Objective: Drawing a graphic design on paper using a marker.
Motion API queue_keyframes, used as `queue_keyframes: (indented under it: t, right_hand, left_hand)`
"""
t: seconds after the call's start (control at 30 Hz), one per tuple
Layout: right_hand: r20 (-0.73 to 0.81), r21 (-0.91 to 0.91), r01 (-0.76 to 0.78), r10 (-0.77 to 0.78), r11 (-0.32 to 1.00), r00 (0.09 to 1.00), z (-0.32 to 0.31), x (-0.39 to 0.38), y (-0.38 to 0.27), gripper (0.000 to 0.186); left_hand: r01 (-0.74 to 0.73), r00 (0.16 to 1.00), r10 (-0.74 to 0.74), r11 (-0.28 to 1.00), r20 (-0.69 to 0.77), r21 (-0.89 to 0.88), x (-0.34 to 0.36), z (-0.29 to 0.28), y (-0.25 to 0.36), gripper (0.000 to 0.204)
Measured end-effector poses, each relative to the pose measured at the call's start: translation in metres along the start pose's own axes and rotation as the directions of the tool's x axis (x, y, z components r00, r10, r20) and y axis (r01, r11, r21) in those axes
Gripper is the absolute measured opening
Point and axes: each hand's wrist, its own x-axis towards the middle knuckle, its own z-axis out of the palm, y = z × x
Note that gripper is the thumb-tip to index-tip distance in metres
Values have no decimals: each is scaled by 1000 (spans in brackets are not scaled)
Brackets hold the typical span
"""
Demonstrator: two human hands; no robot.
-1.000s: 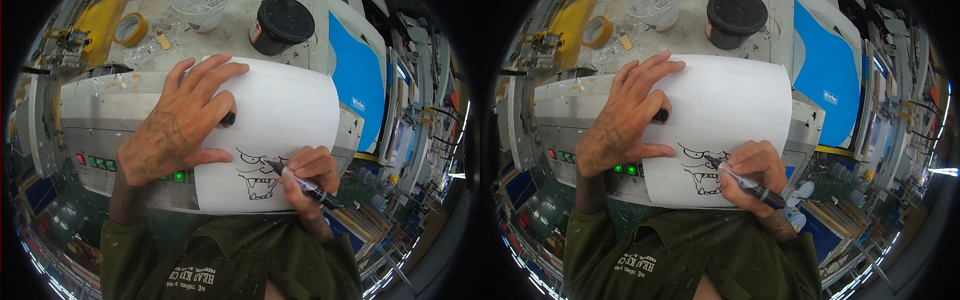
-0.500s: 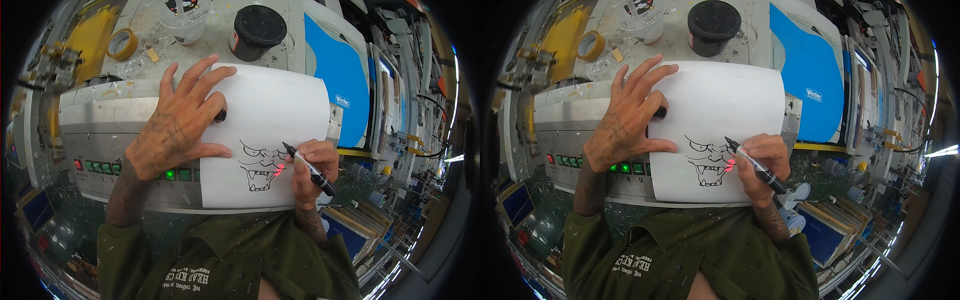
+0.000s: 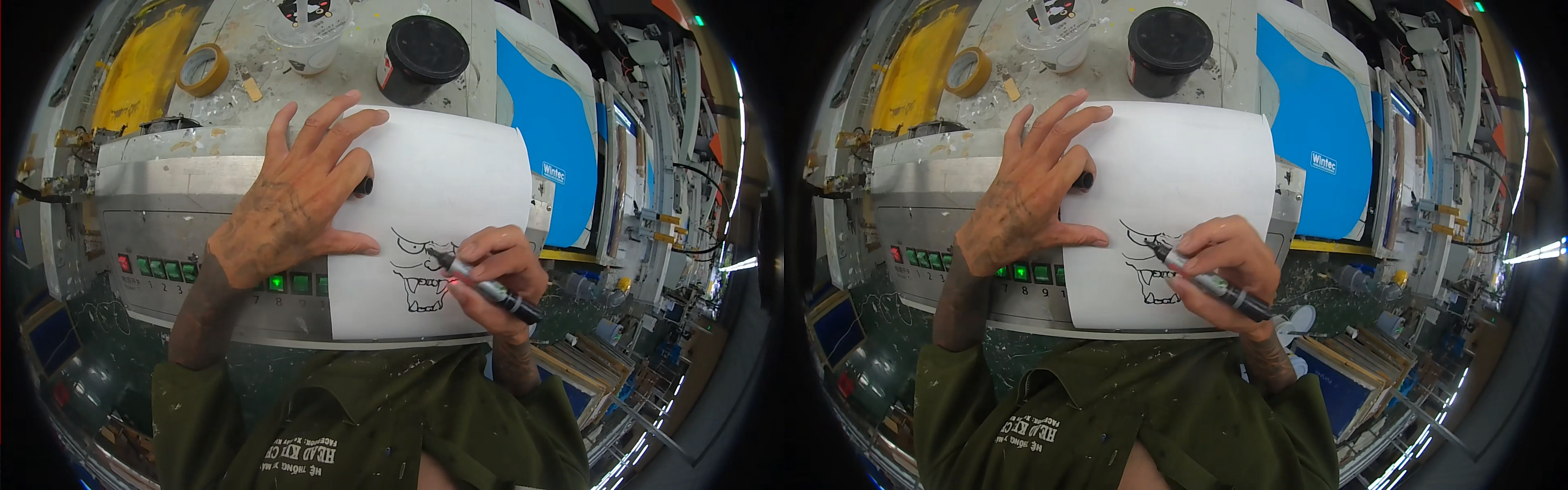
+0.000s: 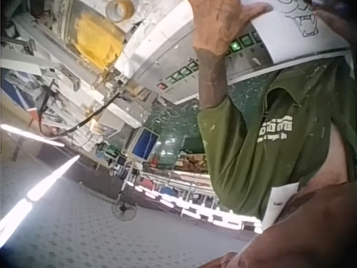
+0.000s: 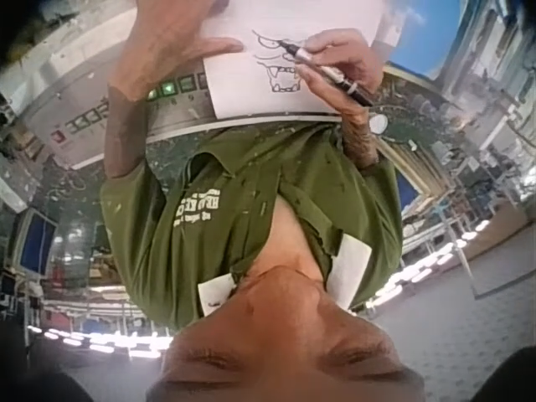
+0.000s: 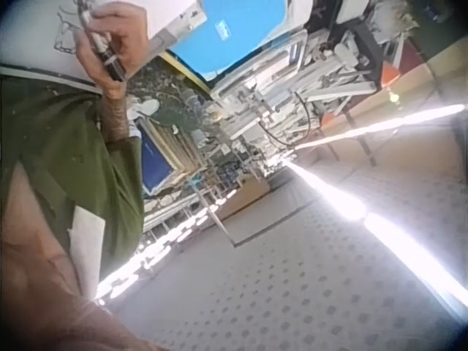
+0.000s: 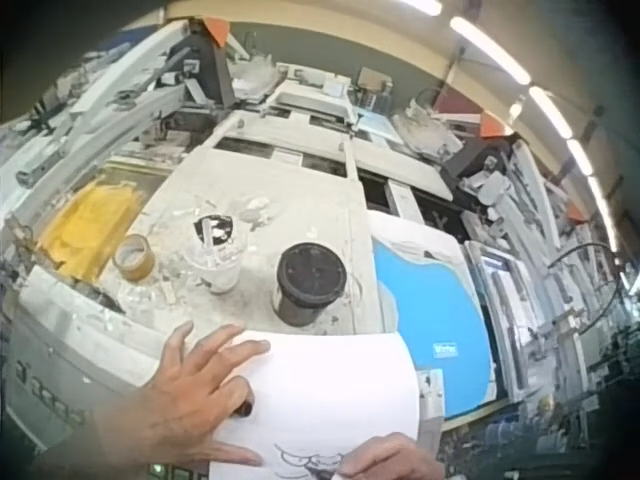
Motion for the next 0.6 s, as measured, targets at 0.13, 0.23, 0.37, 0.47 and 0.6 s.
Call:
queue_keyframes:
  t: [0.13, 0.23, 0.37, 0.47, 0.6]
  right_hand:
    - [186, -81, 12, 3, 997, 983, 0, -11, 17, 28]
    - [60, -43, 52, -49, 998, 997, 2, -11, 25, 27]
    - [121, -158, 115, -96, 981, 988, 2, 5, 21, 28]
    - [114, -108, 162, -149, 981, 982, -3, 18, 26, 28]
    - [-37, -41, 130, -131, 991, 991, -10, 16, 23, 30]
  left_hand:
    - [-10, 999, 10, 1000, -38, -18, 1, 0, -1, 68]
    - [-17, 999, 17, 1000, -44, -10, 1, 2, -2, 68]
    - [-14, 1000, 14, 1000, -13, 2, 1, 1, 7, 73]
    - [-12, 1000, 13, 1000, -27, 9, 2, 2, 4, 76]
    - [6, 1000, -6, 1000, 0, 5, 0, 3, 4, 75]
